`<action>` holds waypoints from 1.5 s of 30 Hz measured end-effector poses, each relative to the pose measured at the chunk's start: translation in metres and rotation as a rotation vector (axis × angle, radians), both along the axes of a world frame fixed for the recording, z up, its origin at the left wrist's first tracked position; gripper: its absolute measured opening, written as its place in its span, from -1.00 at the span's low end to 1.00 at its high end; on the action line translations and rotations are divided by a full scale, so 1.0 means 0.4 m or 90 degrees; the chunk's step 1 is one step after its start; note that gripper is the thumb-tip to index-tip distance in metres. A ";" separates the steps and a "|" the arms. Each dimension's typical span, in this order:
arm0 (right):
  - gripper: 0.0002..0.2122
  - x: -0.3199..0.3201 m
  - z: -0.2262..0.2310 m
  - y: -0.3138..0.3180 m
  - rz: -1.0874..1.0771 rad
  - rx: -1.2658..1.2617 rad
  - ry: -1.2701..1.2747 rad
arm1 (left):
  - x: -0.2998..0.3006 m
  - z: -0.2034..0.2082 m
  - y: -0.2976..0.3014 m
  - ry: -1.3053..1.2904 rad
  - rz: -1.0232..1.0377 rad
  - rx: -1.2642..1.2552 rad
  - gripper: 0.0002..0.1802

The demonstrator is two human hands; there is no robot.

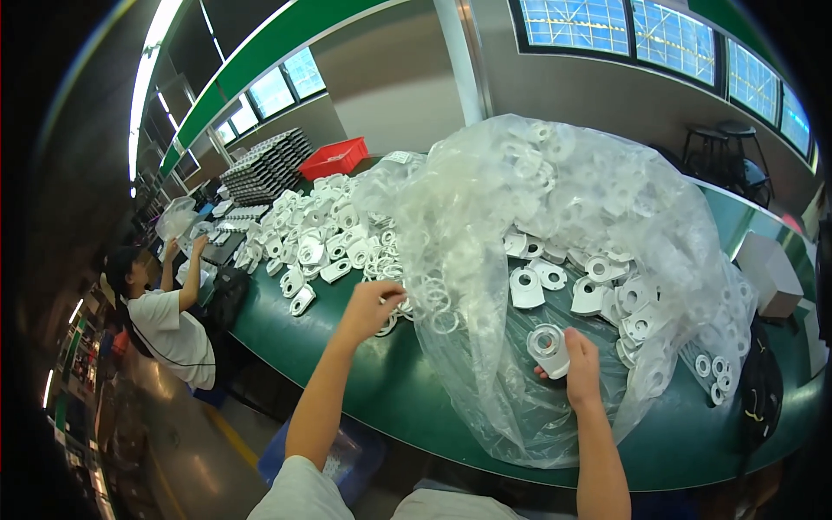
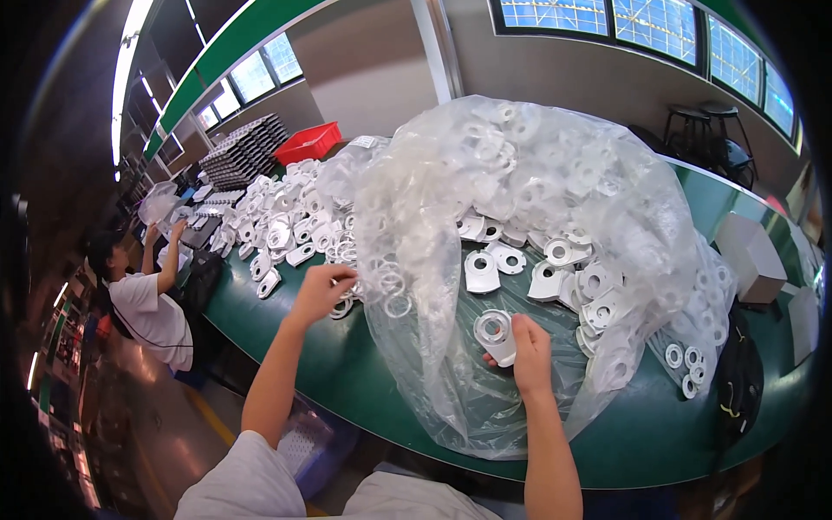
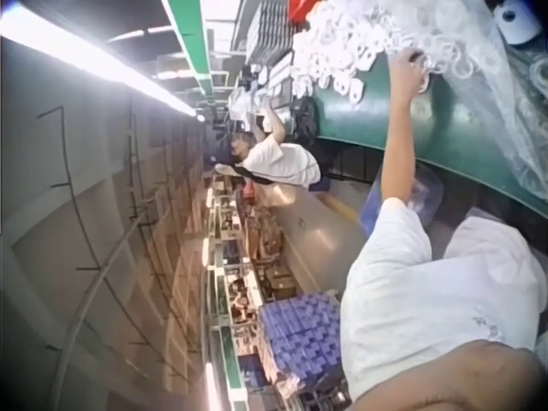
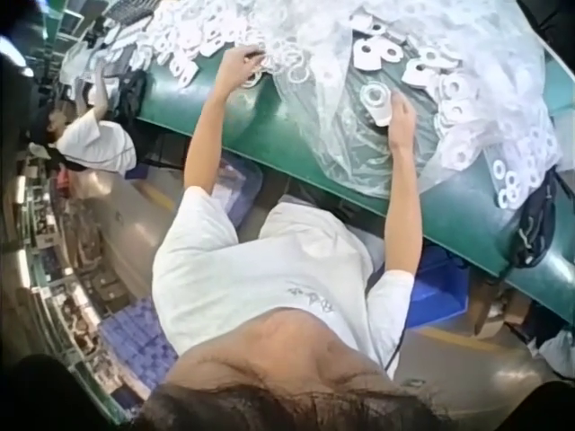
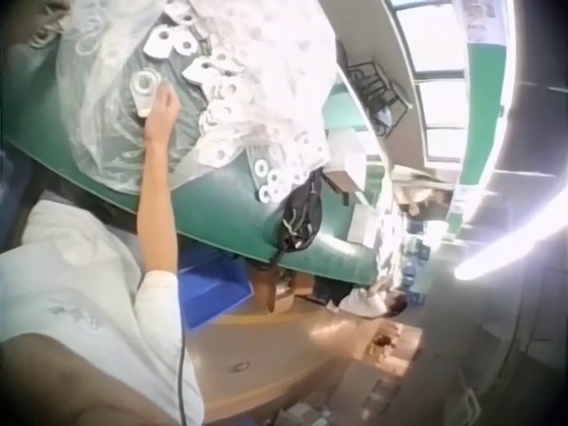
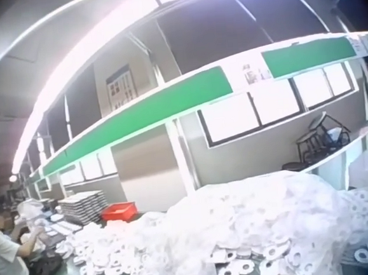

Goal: The worker is manually inspecting and assembling small white plastic ring components at a factory workbench.

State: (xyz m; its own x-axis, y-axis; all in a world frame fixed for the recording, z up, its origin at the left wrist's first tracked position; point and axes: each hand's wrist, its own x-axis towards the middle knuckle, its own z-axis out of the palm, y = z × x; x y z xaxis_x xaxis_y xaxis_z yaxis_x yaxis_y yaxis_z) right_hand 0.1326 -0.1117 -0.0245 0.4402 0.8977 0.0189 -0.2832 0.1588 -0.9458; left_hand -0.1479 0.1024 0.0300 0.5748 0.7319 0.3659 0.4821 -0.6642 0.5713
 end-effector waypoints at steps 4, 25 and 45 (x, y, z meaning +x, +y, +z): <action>-0.63 0.001 0.000 0.006 0.004 0.005 0.018 | -0.084 0.029 0.091 -0.119 0.167 -0.159 -0.86; -0.73 0.024 -0.014 0.006 0.001 0.024 0.120 | 0.368 -0.087 -0.112 -0.127 -0.057 -0.250 -0.78; -0.60 0.022 -0.033 0.005 -0.033 0.021 0.015 | 0.413 -0.083 -0.243 -0.363 -0.218 -0.599 -0.82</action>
State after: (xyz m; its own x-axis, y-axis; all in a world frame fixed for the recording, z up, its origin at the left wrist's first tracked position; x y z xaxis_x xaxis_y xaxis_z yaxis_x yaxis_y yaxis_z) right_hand 0.1416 -0.1097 -0.0375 0.4871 0.8726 0.0364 -0.2963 0.2043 -0.9330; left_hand 0.0171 0.0051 -0.0033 0.7226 0.6907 0.0277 -0.1288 0.0951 0.9871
